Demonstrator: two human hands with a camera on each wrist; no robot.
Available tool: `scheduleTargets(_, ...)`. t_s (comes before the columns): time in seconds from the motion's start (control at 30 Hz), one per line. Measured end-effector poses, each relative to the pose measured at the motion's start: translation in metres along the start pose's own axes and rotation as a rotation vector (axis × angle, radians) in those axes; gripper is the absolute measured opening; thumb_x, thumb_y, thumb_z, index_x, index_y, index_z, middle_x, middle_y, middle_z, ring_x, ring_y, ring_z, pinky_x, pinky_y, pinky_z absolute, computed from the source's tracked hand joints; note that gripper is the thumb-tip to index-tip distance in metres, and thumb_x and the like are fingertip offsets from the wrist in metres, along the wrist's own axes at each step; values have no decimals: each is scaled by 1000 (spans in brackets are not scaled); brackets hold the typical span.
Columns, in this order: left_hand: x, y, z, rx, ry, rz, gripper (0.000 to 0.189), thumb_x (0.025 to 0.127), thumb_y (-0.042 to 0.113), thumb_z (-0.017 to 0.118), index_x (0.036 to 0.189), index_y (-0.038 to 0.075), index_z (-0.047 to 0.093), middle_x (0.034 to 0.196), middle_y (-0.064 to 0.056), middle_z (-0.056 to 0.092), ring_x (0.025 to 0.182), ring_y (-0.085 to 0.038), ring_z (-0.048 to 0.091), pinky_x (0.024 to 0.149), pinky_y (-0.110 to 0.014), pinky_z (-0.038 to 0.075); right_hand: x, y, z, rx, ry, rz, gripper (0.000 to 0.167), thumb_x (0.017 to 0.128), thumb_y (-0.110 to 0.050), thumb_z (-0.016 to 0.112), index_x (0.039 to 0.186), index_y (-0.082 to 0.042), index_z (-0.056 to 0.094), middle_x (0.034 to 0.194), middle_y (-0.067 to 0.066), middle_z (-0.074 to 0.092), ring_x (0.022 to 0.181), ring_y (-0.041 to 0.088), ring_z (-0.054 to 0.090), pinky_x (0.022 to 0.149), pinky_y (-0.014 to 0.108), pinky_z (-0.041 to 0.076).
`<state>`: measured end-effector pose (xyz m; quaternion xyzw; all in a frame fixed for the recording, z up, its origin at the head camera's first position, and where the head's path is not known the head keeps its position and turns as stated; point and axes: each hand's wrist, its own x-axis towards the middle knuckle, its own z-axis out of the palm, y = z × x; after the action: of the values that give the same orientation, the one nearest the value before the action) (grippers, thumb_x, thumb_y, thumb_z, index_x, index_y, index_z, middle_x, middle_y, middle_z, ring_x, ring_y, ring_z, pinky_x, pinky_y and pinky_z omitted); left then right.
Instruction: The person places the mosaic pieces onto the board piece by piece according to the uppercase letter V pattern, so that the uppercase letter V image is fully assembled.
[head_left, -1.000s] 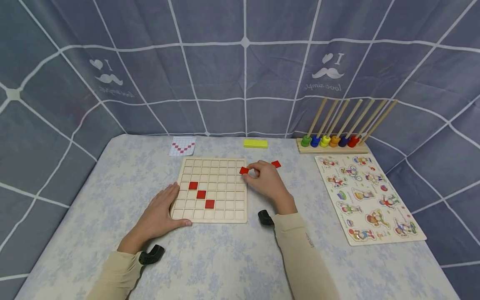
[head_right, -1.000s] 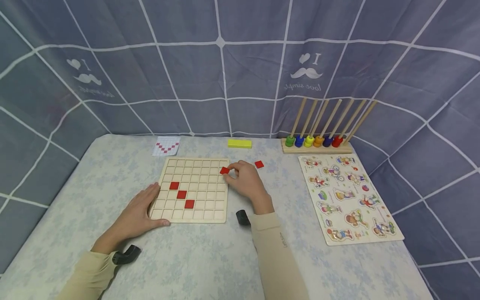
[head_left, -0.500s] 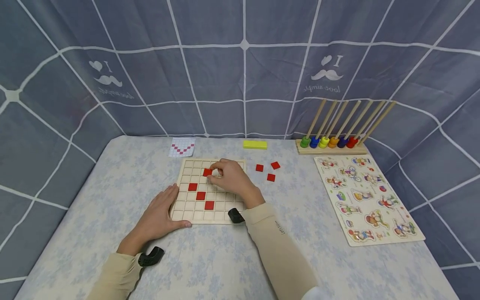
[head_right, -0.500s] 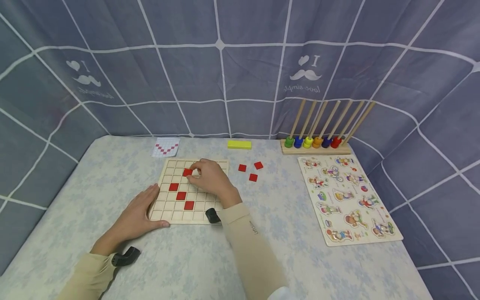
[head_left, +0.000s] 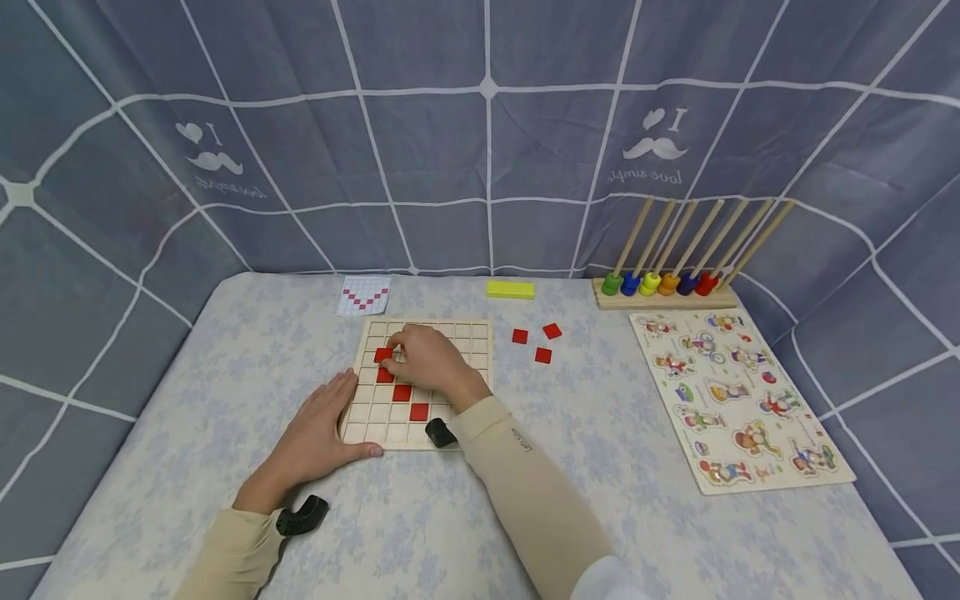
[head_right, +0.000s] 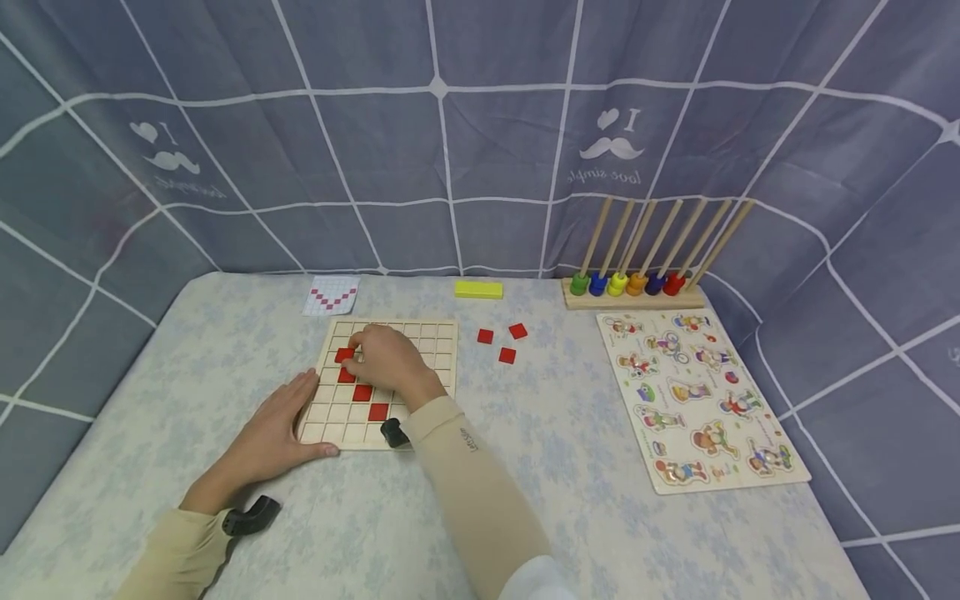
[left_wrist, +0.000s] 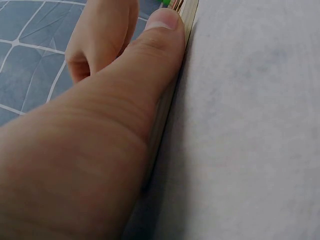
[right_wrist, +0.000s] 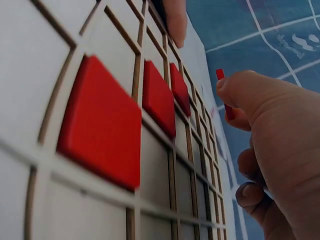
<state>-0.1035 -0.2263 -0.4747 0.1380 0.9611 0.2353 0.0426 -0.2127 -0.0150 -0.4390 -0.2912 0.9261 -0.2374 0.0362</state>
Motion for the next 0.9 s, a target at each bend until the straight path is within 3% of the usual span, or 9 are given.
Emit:
scheduleTargets(0.4, -1, -1, 1, -11, 10, 19, 124, 75, 62, 83, 161, -3, 22, 167, -24, 24, 155, -44, 24, 125, -61, 21, 15, -18, 16, -109, -62, 65, 35, 100, -36, 64, 127, -16, 73, 118, -2, 73, 103, 13, 69, 94, 26, 58)
scheduleTargets(0.53, -2, -1, 2, -12, 9, 17, 124, 75, 62, 83, 161, -3, 21, 168, -23, 24, 155, -44, 23, 125, -61, 21, 17, -24, 18, -133, -61, 109, 34, 100, -36, 64, 127, -17, 72, 122, -3, 73, 110, 12, 69, 96, 26, 58)
scheduleTargets(0.9, -1, -1, 1, -1, 15, 22, 124, 74, 61, 83, 160, -4, 23, 167, -24, 25, 155, -43, 23, 125, -60, 21, 20, -31, 21, -164, -20, 139, 31, 97, -31, 66, 124, -17, 74, 114, -3, 73, 100, 11, 69, 87, 25, 59)
